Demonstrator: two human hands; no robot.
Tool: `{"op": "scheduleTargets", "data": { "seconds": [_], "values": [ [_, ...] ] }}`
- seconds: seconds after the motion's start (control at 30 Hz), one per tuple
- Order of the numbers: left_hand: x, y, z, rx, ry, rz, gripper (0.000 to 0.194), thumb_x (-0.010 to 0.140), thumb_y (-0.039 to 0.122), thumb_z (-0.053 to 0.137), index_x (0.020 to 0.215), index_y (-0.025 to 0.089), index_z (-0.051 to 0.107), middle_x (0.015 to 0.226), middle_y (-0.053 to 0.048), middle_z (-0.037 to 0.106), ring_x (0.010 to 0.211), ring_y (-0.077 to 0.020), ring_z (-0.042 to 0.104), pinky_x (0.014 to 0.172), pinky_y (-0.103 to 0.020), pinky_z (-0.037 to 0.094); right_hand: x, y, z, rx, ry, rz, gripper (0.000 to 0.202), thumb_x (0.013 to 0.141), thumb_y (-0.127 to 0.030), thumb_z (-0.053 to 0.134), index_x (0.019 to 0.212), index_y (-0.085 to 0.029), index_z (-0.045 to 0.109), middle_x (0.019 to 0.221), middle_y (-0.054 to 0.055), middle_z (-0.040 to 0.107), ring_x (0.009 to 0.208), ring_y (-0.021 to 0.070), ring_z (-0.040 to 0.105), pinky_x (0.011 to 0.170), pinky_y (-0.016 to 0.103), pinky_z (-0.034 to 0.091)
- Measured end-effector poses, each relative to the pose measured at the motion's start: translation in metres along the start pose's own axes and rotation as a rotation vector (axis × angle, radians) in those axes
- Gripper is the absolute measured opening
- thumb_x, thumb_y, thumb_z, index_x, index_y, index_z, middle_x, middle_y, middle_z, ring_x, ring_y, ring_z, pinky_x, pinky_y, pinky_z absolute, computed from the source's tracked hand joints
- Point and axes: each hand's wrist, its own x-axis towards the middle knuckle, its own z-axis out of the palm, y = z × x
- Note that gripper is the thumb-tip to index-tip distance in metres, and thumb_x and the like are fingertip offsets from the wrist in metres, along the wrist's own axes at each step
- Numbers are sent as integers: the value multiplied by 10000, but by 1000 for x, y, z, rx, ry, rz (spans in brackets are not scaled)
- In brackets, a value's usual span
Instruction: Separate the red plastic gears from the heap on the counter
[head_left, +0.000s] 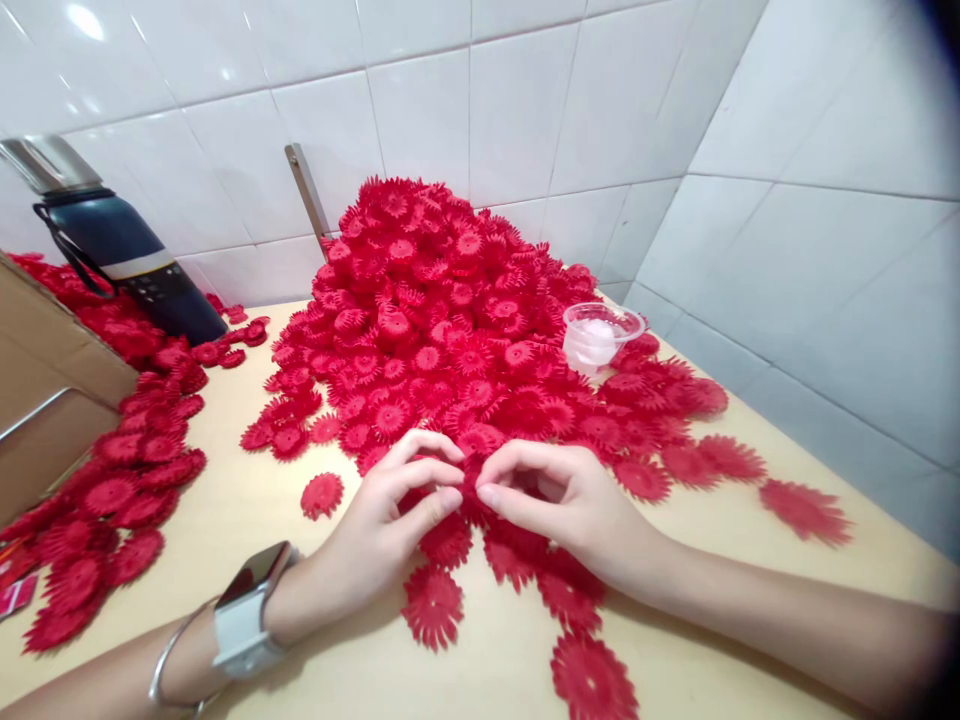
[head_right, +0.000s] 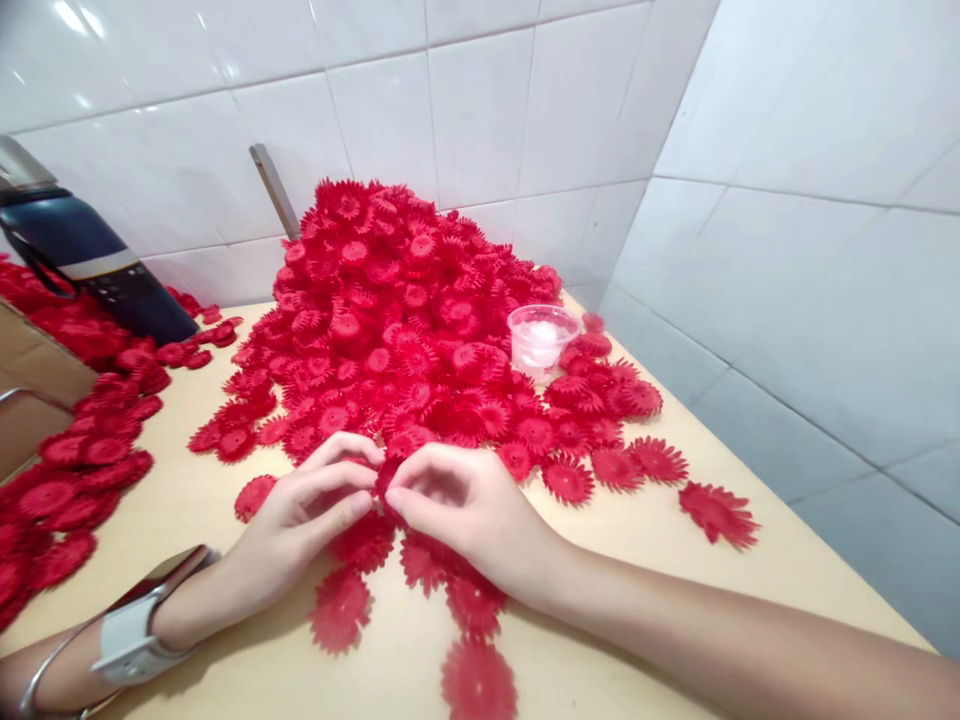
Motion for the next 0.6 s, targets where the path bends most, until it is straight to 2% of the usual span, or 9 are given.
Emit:
{"op": "scheduleTargets", "data": {
  "seconds": [0.1,0.3,0.6],
  "values": [
    [1,1,0,-5,-1,-4,143,860,209,472,816,202,607,1058,-27,488,967,-142,496,848,-220,379,1,-1,0,34,-2,3,108,769,-258,579,713,-166,588,652,-20,557,571,89,484,522,204,388],
    [1,1,2,4,15,2,101,832,222,522,789,195,609,1026,-24,492,943,-139,502,839,-219,380,-1,-1,2,-19,-28,5,124,720,-245,630,705,-169,532,540,-58,463,490,75,411,451,196,333],
    [2,-1,1,-27,99,-24,108,817,234,543,747,198,616,994,-11,473,939,-136,501,867,-237,363,-1,-1,1,-42,-8,-18,89,781,-212,539,706,-170,515,616,-34,505,541,83,448,500,202,375]
  ]
}}
